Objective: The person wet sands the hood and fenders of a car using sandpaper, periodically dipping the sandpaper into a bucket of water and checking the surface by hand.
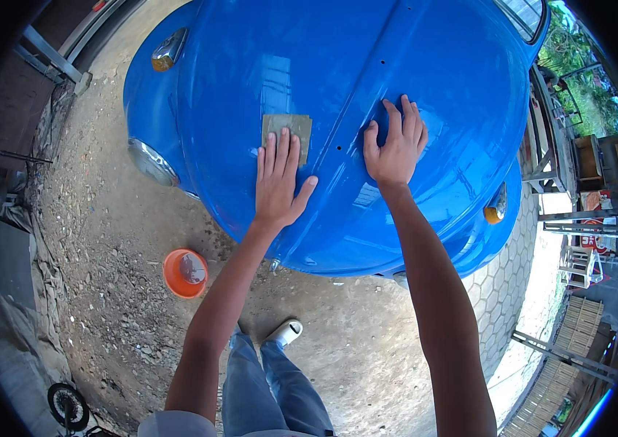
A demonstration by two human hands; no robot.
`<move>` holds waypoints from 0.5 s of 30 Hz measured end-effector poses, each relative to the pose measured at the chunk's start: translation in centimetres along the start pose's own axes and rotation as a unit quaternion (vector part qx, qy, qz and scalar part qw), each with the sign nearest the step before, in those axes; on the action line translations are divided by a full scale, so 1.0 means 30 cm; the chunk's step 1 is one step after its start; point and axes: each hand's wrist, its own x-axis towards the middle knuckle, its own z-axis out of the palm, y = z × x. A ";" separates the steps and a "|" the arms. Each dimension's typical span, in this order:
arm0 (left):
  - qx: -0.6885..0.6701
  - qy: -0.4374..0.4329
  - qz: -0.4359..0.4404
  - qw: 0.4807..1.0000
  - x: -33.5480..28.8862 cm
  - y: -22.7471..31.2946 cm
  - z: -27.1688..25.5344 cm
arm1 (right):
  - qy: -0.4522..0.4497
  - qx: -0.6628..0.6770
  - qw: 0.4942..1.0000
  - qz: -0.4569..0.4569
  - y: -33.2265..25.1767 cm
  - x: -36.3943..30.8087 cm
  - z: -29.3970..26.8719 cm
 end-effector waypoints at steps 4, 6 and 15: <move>0.021 -0.050 -0.023 0.998 -0.283 0.014 0.022 | -0.005 0.003 1.000 0.002 -0.043 0.005 0.013; 0.013 -0.073 -0.030 0.997 -0.251 0.026 0.022 | -0.011 0.006 1.000 0.005 -0.035 -0.006 0.009; 0.034 0.043 0.048 0.997 0.398 0.005 -0.054 | -0.012 0.020 1.000 0.007 -0.060 0.000 0.003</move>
